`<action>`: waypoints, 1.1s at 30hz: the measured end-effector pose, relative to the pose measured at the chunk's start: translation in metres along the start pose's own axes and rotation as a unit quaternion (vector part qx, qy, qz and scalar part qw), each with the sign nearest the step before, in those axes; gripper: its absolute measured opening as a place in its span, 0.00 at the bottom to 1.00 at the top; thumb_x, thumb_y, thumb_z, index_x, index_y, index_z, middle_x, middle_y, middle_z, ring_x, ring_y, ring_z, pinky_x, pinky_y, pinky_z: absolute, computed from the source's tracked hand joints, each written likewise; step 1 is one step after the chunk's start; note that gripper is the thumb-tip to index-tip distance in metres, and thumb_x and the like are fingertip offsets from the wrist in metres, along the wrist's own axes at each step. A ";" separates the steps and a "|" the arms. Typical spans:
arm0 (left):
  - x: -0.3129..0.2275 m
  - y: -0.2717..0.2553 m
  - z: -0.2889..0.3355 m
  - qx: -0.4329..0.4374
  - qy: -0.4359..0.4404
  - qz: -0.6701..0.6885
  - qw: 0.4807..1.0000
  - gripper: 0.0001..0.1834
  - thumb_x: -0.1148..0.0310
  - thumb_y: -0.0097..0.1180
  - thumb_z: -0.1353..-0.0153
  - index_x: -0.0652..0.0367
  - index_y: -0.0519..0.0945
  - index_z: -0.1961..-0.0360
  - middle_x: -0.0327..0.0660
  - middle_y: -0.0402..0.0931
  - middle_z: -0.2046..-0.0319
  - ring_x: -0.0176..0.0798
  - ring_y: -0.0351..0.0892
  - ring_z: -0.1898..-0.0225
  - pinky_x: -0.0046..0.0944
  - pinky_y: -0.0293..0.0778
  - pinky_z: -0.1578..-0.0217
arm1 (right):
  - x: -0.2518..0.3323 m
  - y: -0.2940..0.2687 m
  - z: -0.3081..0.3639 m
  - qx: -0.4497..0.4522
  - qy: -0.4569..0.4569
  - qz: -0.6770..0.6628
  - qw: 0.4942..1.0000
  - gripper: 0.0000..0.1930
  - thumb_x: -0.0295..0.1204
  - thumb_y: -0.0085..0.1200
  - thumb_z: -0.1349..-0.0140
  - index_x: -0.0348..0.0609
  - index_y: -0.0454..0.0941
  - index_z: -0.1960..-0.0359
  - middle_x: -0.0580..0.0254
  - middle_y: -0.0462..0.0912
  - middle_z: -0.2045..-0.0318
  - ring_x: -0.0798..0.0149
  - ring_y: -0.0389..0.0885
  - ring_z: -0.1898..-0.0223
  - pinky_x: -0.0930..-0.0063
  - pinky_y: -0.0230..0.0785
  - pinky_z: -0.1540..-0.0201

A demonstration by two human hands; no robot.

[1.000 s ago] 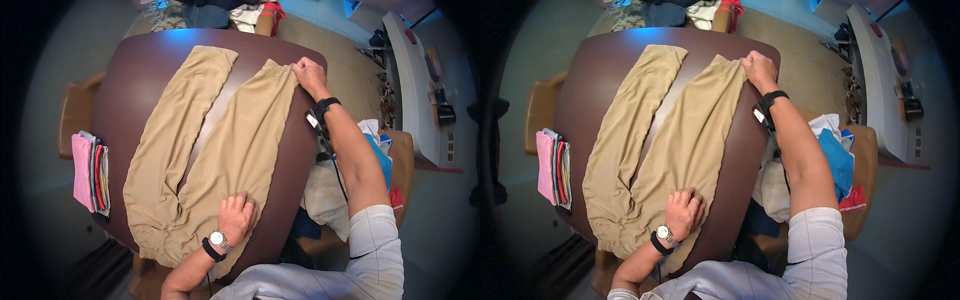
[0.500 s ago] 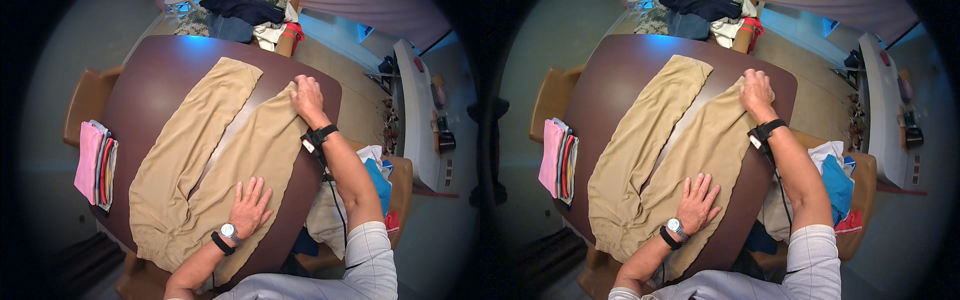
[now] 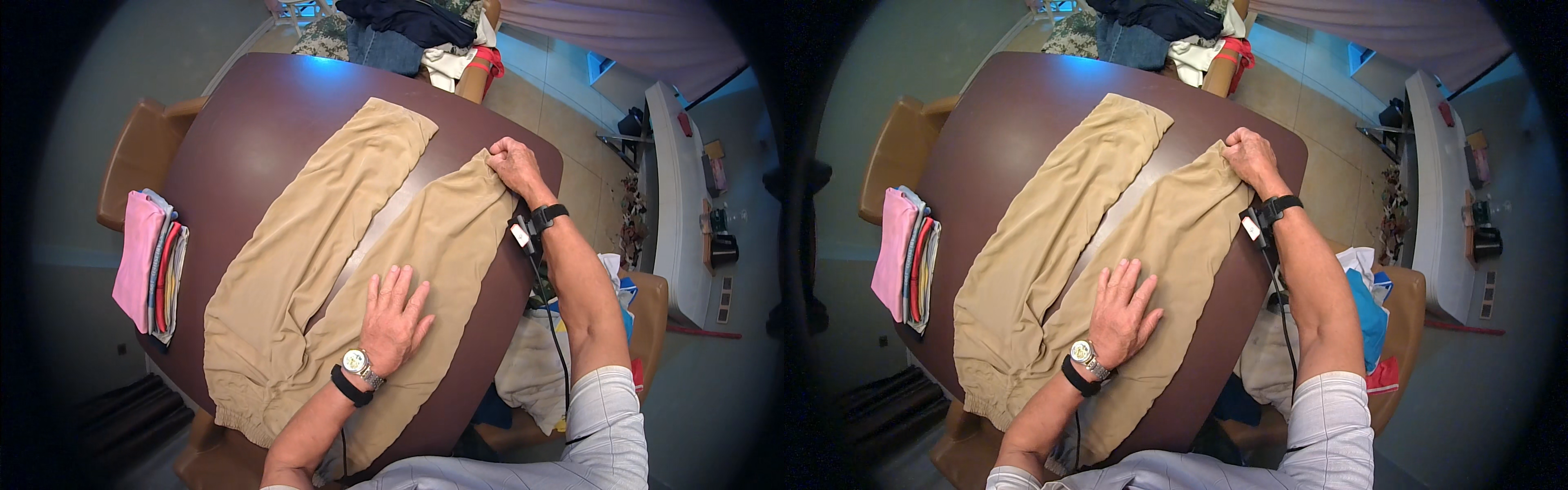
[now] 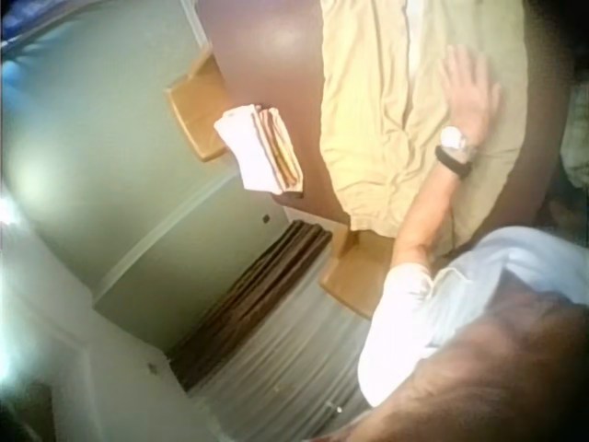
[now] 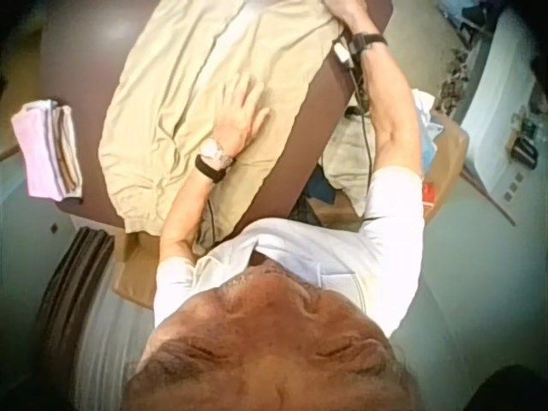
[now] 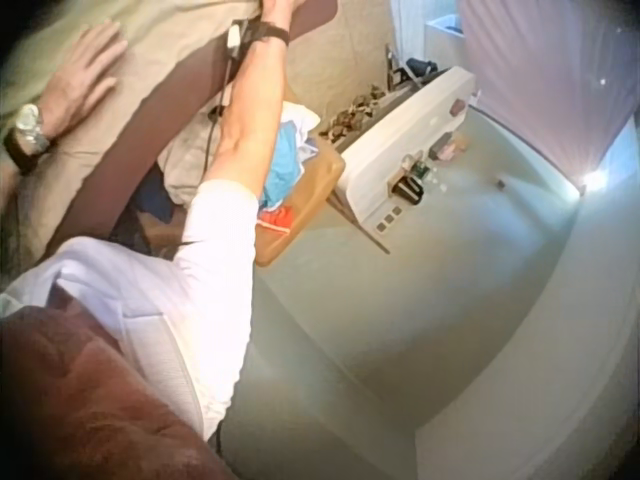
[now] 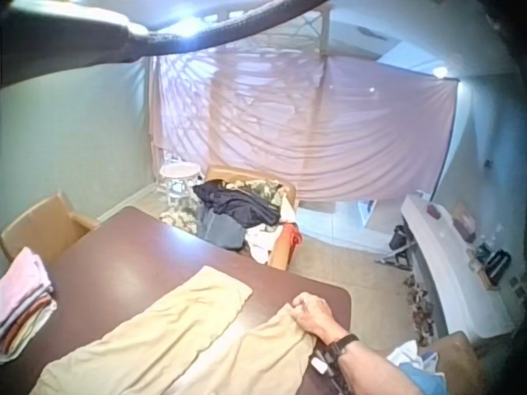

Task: The person folds a pair of beige trousers on a brown table. They lay the trousers flat, smooth the fabric, fold each leg inward, and then fold the garment in half lengthwise. A stack of folded clothes is visible on the left side of the table.

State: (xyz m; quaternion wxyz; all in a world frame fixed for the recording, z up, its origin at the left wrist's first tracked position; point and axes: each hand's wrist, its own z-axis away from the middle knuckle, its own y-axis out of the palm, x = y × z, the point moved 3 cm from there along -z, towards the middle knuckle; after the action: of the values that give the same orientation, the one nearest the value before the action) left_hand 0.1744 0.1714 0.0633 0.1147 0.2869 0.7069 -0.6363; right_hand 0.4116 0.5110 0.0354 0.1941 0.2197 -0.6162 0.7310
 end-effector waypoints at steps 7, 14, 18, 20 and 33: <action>0.007 0.006 0.001 0.014 -0.016 -0.007 1.000 0.35 0.63 0.76 0.36 0.59 0.80 0.29 0.60 0.67 0.22 0.65 0.64 0.19 0.71 0.57 0.21 | -0.002 -0.006 -0.007 -0.009 -0.026 -0.020 0.999 0.06 0.34 0.64 0.35 0.47 0.89 0.62 0.56 0.93 0.63 0.52 0.92 0.57 0.57 0.83 0.49; 0.010 0.012 0.004 0.015 -0.019 -0.009 1.000 0.35 0.63 0.75 0.36 0.59 0.80 0.29 0.60 0.67 0.22 0.66 0.63 0.19 0.73 0.55 0.20 | 0.009 -0.017 -0.020 -0.035 -0.011 -0.025 0.999 0.07 0.34 0.62 0.36 0.45 0.86 0.64 0.56 0.92 0.65 0.54 0.91 0.60 0.58 0.82 0.50; 0.012 0.010 0.003 0.008 -0.022 -0.015 1.000 0.35 0.63 0.75 0.36 0.59 0.80 0.29 0.60 0.67 0.22 0.65 0.63 0.19 0.74 0.55 0.21 | 0.021 -0.016 -0.025 -0.023 0.016 -0.046 0.999 0.07 0.34 0.60 0.36 0.44 0.85 0.65 0.56 0.91 0.66 0.55 0.90 0.60 0.58 0.82 0.51; 0.012 0.009 0.001 0.000 -0.023 -0.019 1.000 0.35 0.63 0.75 0.36 0.59 0.80 0.29 0.60 0.66 0.22 0.65 0.63 0.19 0.74 0.55 0.21 | 0.020 -0.013 -0.030 -0.014 0.022 -0.052 0.998 0.08 0.34 0.60 0.36 0.44 0.85 0.65 0.56 0.91 0.66 0.55 0.90 0.59 0.58 0.81 0.51; 0.031 -0.017 -0.012 -0.131 -0.068 -0.040 0.988 0.20 0.72 0.69 0.32 0.60 0.84 0.40 0.51 0.83 0.44 0.58 0.81 0.47 0.55 0.75 0.46 | 0.021 0.012 -0.045 -0.066 -0.007 -0.029 0.997 0.12 0.36 0.63 0.31 0.44 0.86 0.51 0.49 0.93 0.53 0.46 0.91 0.47 0.54 0.81 0.40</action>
State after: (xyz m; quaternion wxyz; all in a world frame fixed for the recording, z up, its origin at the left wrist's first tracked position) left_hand 0.1419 0.1904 0.0634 0.1735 0.1971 0.7857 -0.5601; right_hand 0.3837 0.5535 0.0304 0.2249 0.2296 -0.6577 0.6813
